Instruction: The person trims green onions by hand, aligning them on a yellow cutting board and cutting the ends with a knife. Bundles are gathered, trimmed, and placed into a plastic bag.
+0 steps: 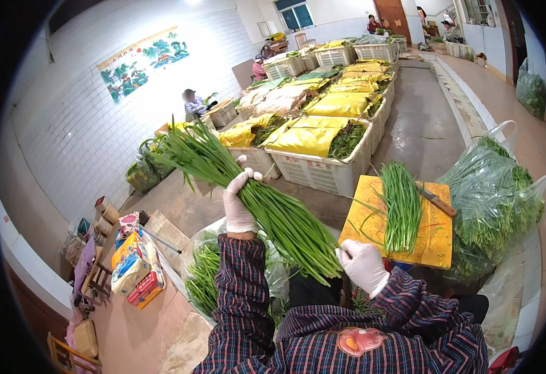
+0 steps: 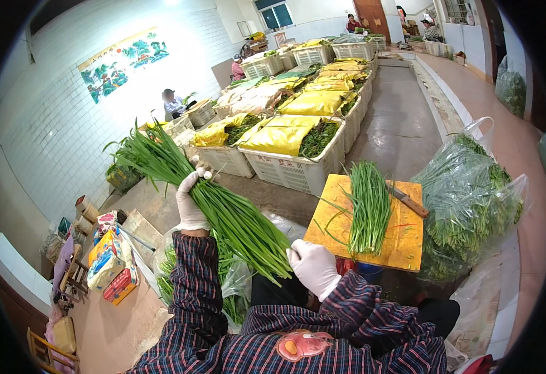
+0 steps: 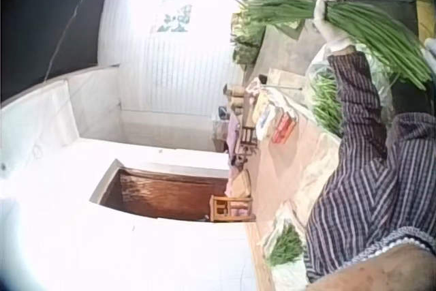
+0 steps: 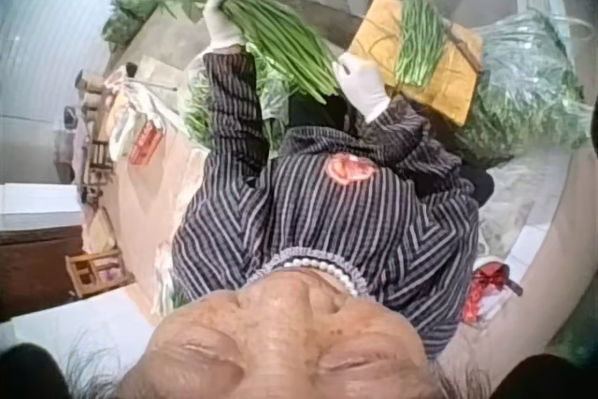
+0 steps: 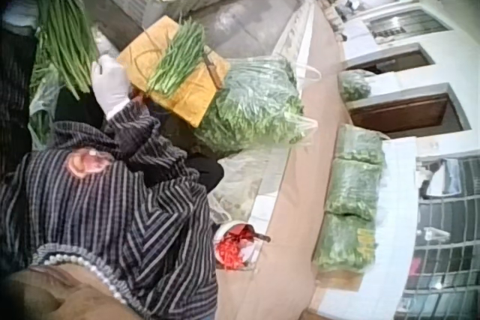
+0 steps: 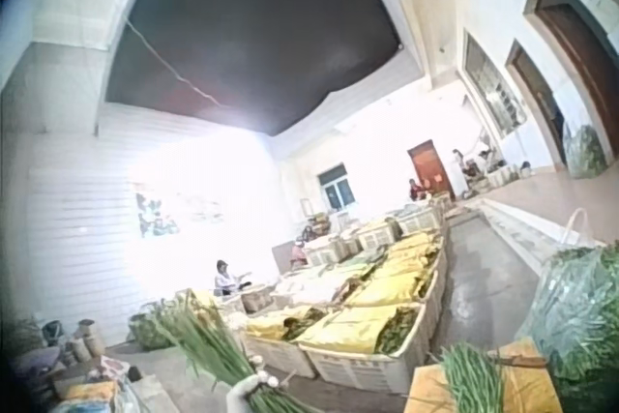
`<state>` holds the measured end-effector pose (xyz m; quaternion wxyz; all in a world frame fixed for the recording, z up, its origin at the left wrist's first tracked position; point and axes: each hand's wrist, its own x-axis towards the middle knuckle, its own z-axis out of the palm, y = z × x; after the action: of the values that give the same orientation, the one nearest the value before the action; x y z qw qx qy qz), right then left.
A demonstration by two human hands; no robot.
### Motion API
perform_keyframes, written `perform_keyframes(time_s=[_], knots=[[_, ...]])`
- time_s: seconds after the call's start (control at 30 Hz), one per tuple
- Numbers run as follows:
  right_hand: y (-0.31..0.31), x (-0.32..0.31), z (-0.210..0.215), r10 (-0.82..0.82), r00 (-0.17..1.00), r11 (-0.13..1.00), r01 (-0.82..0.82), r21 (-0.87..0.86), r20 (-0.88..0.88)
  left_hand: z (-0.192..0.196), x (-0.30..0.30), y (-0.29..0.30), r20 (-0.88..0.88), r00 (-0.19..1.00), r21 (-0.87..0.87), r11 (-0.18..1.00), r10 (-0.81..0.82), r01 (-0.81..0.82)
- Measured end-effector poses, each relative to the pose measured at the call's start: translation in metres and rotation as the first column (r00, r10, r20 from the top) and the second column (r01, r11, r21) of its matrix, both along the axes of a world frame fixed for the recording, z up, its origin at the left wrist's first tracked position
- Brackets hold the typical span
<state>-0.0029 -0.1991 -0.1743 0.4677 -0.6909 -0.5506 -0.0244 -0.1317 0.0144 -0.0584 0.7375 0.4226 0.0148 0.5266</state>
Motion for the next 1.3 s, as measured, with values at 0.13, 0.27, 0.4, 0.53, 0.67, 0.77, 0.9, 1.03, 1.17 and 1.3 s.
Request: perform_keyframes(time_s=[0.13, 0.27, 0.4, 0.53, 0.67, 0.77, 0.9, 1.03, 1.17, 1.3], knots=[[-0.012, -0.002, -0.019, 0.01, 0.957, 0.966, 0.067, -0.251, 0.291, -0.003, 0.004, -0.004, -0.249, 0.938, 0.099, 0.97, 0.242, -0.224], [-0.057, 0.019, -0.089, 0.193, 0.958, 0.737, 0.002, -0.676, 0.213, -0.003, -0.005, -0.005, -0.258, 0.909, 0.138, 0.943, 0.328, -0.301], [-0.147, 0.065, -0.199, 0.357, 0.934, 0.083, -0.058, -0.995, -0.025, 0.01, -0.003, -0.017, -0.216, 0.944, 0.113, 0.967, 0.248, -0.228], [-0.142, 0.078, -0.119, 0.181, 0.983, 0.155, -0.012, -0.988, 0.016, 0.019, 0.02, -0.045, -0.297, 0.875, 0.296, 0.908, 0.383, -0.298], [-0.101, 0.086, -0.003, 0.109, 0.967, 0.959, -0.164, -0.233, -0.231, 0.031, 0.07, -0.09, -0.373, 0.887, 0.3, 0.94, 0.271, -0.161], [-0.069, 0.113, 0.053, 0.253, 0.956, 0.965, -0.237, 0.112, -0.151, 0.043, 0.116, -0.124, -0.379, 0.92, 0.304, 0.952, 0.095, 0.027], [-0.07, 0.141, 0.106, 0.258, 0.916, 0.961, -0.21, 0.18, -0.306, 0.041, 0.178, -0.15, -0.367, 0.924, 0.597, 0.789, 0.106, 0.146], [-0.088, 0.182, 0.095, 0.115, 0.895, 0.993, -0.111, 0.033, -0.432, 0.026, 0.239, -0.185, -0.275, 0.952, 0.448, 0.857, -0.138, 0.253], [-0.101, 0.22, 0.055, 0.037, 0.907, 0.996, -0.001, 0.086, -0.418, -0.014, 0.291, -0.195, -0.313, 0.915, 0.35, 0.865, -0.253, 0.359], [-0.111, 0.243, 0.011, -0.202, 0.951, 0.979, 0.187, -0.082, -0.233, -0.075, 0.328, -0.195, -0.442, 0.877, 0.397, 0.836, -0.189, 0.38]])
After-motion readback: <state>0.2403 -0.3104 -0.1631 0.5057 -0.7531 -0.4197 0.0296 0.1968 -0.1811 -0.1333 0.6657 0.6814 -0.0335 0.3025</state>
